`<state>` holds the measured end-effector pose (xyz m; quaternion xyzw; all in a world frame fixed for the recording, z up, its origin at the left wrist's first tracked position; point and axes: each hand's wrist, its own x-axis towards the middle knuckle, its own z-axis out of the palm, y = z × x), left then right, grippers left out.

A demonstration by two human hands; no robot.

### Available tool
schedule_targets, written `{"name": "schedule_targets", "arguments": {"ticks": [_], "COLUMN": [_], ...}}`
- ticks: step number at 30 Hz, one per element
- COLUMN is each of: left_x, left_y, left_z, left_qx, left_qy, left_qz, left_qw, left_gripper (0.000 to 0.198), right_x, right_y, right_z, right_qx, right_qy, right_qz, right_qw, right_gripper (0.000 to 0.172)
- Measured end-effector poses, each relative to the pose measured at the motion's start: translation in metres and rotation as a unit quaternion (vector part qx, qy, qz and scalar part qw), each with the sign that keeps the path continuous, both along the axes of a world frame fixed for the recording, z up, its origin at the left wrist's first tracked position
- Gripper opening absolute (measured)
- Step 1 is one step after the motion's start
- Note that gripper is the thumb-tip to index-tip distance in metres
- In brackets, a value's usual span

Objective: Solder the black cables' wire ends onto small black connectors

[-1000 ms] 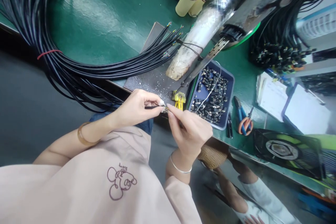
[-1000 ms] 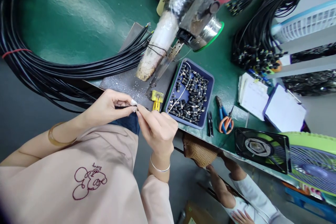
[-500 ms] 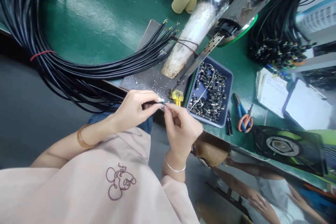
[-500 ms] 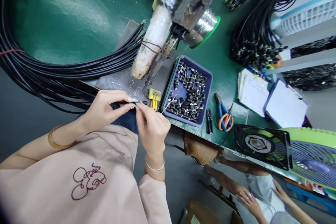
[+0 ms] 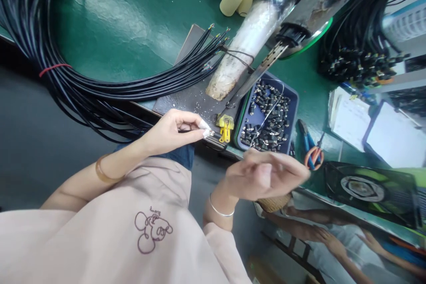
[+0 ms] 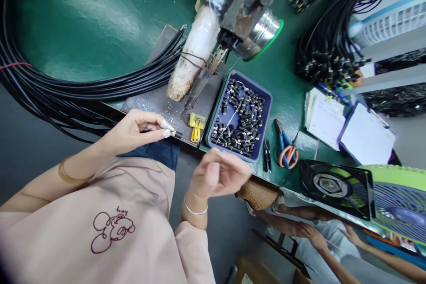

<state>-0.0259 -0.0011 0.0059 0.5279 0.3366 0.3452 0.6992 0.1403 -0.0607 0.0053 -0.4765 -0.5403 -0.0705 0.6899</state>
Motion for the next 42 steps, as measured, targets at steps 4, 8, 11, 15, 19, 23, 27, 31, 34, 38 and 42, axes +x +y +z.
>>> {"name": "schedule_targets", "arguments": {"ticks": [4, 8, 11, 15, 19, 23, 27, 31, 34, 38, 42], "left_x": [0.004, 0.009, 0.012, 0.016, 0.019, 0.019, 0.018, 0.018, 0.019, 0.019, 0.019], "left_y": [0.003, 0.004, 0.005, 0.008, 0.011, 0.012, 0.012, 0.014, 0.016, 0.017, 0.015], "left_z": [0.003, 0.003, 0.002, 0.0, -0.001, 0.001, 0.007, 0.011, 0.01, 0.006, 0.005], "left_qx": [-0.01, -0.018, -0.008, 0.009, 0.009, 0.004, 0.005, 0.001, -0.001, 0.002, 0.007], "left_qy": [0.0, 0.005, 0.007, 0.01, 0.013, 0.01, 0.014, 0.022, 0.022, 0.026, 0.024], "left_qz": [0.01, 0.031, 0.041, 0.065, 0.076, 0.079, 0.081, 0.081, 0.065, 0.039, 0.033], "left_qw": [1.0, 0.999, 0.999, 0.998, 0.997, 0.997, 0.997, 0.996, 0.998, 0.999, 0.999], "left_gripper": [0.014, 0.016, 0.015, 0.014, 0.014, 0.013, 0.013, 0.014, 0.015, 0.014, 0.012], "right_x": [0.002, -0.001, -0.004, -0.006, -0.006, -0.006, -0.006, -0.007, -0.005, -0.001, 0.001], "right_y": [-0.001, -0.009, -0.007, 0.001, 0.008, 0.01, 0.009, 0.008, 0.007, 0.005, 0.002], "right_z": [0.0, -0.011, -0.018, -0.021, -0.021, -0.019, -0.014, -0.011, -0.012, -0.017, -0.018], "right_qx": [-0.033, -0.126, -0.147, -0.143, -0.146, -0.146, -0.147, -0.157, -0.161, -0.183, -0.185], "right_qy": [0.002, -0.072, -0.164, -0.185, -0.158, -0.157, -0.158, -0.169, -0.16, -0.155, -0.156], "right_qz": [-0.038, -0.01, -0.002, 0.002, 0.021, 0.024, 0.019, 0.006, 0.016, 0.025, 0.026], "right_qw": [0.999, 0.989, 0.975, 0.972, 0.976, 0.977, 0.976, 0.973, 0.974, 0.971, 0.97], "right_gripper": [0.013, 0.011, 0.015, 0.017, 0.019, 0.019, 0.018, 0.017, 0.016, 0.015, 0.013]}}
